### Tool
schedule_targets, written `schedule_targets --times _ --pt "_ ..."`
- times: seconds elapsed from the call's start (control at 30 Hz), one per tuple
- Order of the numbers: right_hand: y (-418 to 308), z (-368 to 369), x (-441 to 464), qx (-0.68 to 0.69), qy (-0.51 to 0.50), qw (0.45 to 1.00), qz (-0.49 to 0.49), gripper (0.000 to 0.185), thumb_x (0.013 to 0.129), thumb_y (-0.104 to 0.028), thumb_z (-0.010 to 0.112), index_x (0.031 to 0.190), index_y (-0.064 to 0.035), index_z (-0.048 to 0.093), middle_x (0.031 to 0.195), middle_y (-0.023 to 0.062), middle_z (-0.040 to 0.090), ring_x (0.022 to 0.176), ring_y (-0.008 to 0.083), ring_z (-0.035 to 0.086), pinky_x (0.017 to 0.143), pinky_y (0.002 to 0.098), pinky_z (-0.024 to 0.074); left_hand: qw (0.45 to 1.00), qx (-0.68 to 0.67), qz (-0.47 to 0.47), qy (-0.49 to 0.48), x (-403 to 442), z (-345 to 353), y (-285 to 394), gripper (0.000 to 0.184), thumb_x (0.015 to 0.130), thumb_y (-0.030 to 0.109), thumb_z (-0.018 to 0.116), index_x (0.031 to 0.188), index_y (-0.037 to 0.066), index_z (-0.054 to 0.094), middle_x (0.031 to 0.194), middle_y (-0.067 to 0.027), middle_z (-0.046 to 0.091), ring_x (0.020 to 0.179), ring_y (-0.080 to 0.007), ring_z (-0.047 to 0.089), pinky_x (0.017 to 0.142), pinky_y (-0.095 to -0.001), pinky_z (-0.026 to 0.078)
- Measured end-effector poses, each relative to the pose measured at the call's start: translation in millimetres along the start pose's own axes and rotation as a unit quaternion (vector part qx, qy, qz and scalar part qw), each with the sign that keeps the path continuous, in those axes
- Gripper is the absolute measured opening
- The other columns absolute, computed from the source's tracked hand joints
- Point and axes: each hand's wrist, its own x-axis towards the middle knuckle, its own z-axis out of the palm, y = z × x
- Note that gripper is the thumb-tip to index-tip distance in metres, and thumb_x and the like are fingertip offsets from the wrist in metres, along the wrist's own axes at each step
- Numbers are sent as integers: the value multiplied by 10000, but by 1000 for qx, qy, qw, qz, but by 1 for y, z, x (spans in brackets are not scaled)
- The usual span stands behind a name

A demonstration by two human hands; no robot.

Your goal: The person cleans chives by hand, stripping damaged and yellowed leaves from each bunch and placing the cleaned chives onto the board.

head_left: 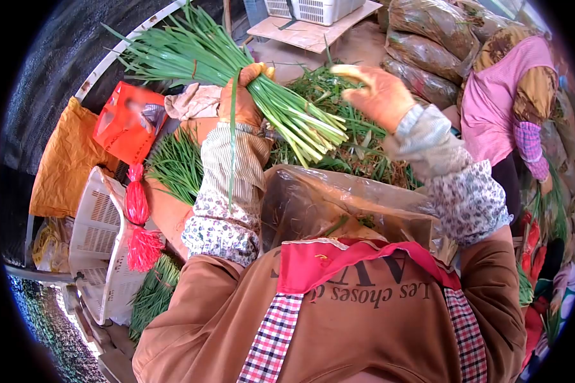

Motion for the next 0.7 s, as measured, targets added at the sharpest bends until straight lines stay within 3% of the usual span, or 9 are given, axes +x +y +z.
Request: schedule_targets --times 0.03,0.1,0.27,0.37,0.4,0.47,0.5,0.57,0.7 --pt "-24 0 -7 24 -15 996 -80 402 795 -229 549 1191 -165 512 1187 105 519 1120 259 470 976 326 361 1000 -5 -17 -11 1 0 -5 136 762 17 577 858 -77 554 823 -167 604 709 -275 617 634 -356 548" --pt "-19 20 -6 -115 -8 966 -231 345 812 -190 516 1151 -131 540 1113 100 544 1075 265 488 939 346 391 999 12 -37 -22 -3 3 -8 142 759 28 580 855 -74 558 827 -166 607 707 -272 617 627 -357 548" --pt "-11 19 -9 -151 -24 967 -204 168 797 -138 527 930 -42 560 939 106 553 907 253 544 823 339 447 997 5 -65 -43 -7 6 -18 172 750 49 576 877 -64 551 823 -155 601 693 -267 607 639 -371 539" --pt "-6 3 -28 -15 -71 992 -101 131 806 -132 505 854 -17 546 879 112 551 835 231 543 781 328 447 999 -7 -39 -29 -13 6 -15 178 736 55 580 866 -57 532 818 -136 584 710 -264 602 655 -382 535" --pt "-2 -9 -35 20 -94 989 -108 119 814 -116 482 830 -14 543 869 105 556 774 176 550 699 299 464 998 -2 -26 -51 -16 3 -11 188 727 63 591 860 -54 526 811 -129 581 710 -254 601 665 -382 534" --pt "3 -45 -54 204 -178 962 23 133 826 -162 541 889 -45 554 797 48 577 594 86 518 530 231 442 995 -7 19 -95 -7 -12 -5 231 702 81 617 865 -43 510 798 -115 574 700 -230 598 699 -377 530" --pt "41 -47 -57 387 -165 906 -50 146 841 -168 539 898 -34 552 793 37 580 557 80 500 498 203 416 995 -33 8 -92 -1 -23 -2 247 705 77 614 904 -29 512 811 -107 575 711 -229 597 738 -383 522" --pt "53 -69 -71 492 -64 868 -22 201 852 -188 553 944 -11 532 805 44 571 557 80 475 484 201 402 996 -35 16 -75 -7 -26 7 268 710 72 609 949 -5 515 824 -95 576 729 -225 594 770 -397 512" --pt "105 -70 -61 682 -17 717 -148 240 872 -130 515 1067 3 470 837 45 494 599 95 429 567 234 413 989 -100 42 -100 -7 -41 18 271 730 55 580 991 17 520 817 -68 571 727 -212 580 836 -432 482"
